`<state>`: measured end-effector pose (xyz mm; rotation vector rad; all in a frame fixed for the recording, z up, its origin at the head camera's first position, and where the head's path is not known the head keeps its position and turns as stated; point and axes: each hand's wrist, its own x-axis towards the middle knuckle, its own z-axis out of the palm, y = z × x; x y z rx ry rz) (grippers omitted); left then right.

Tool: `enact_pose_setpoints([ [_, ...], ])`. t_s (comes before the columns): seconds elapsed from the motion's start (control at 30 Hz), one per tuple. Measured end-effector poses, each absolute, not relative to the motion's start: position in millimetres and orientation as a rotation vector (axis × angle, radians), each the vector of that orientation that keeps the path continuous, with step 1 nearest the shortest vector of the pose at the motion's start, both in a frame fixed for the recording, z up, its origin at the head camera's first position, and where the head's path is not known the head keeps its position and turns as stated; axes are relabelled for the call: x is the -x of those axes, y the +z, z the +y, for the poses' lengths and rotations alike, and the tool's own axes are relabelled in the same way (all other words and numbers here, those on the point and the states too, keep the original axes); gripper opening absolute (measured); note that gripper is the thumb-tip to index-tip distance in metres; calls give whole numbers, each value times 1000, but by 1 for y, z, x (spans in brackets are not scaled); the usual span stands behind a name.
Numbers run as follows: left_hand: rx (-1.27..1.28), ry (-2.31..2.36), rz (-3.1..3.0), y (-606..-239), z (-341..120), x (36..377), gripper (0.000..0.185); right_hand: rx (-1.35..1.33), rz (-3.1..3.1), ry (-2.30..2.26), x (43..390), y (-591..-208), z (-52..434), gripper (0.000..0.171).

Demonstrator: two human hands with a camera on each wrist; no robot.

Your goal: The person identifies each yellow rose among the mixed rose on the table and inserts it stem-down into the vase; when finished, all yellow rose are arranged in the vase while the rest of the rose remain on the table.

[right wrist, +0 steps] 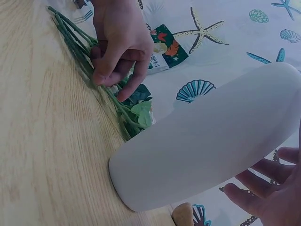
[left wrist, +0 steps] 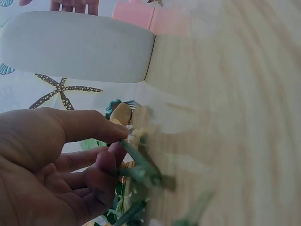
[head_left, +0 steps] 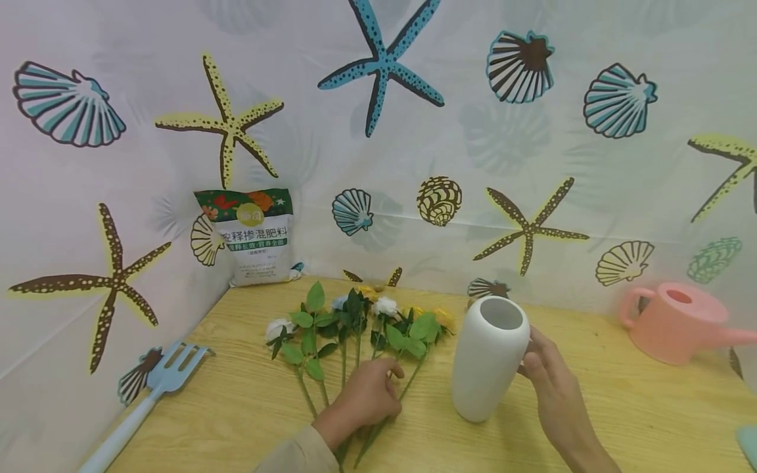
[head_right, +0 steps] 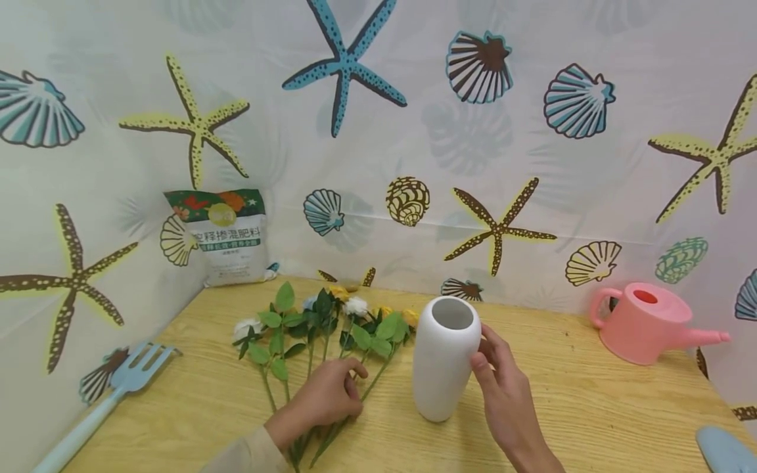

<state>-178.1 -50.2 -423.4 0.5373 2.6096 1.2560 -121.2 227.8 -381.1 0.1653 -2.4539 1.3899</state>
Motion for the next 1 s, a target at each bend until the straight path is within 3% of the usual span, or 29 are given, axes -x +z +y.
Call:
enact_pose_setpoints([
  [0.5, -494, 1547, 2397, -405, -49, 179, 38, -214, -2423, 1412, 122, -380, 228, 42],
  [0.7, -551, 1698, 2287, -387, -45, 182, 34, -217, -2427, 1332, 123, -379, 229, 49],
  [1.0, -611, 2014, 2191, -345, -20, 192, 43, -265, -2356, 1374, 125, -378, 227, 52],
])
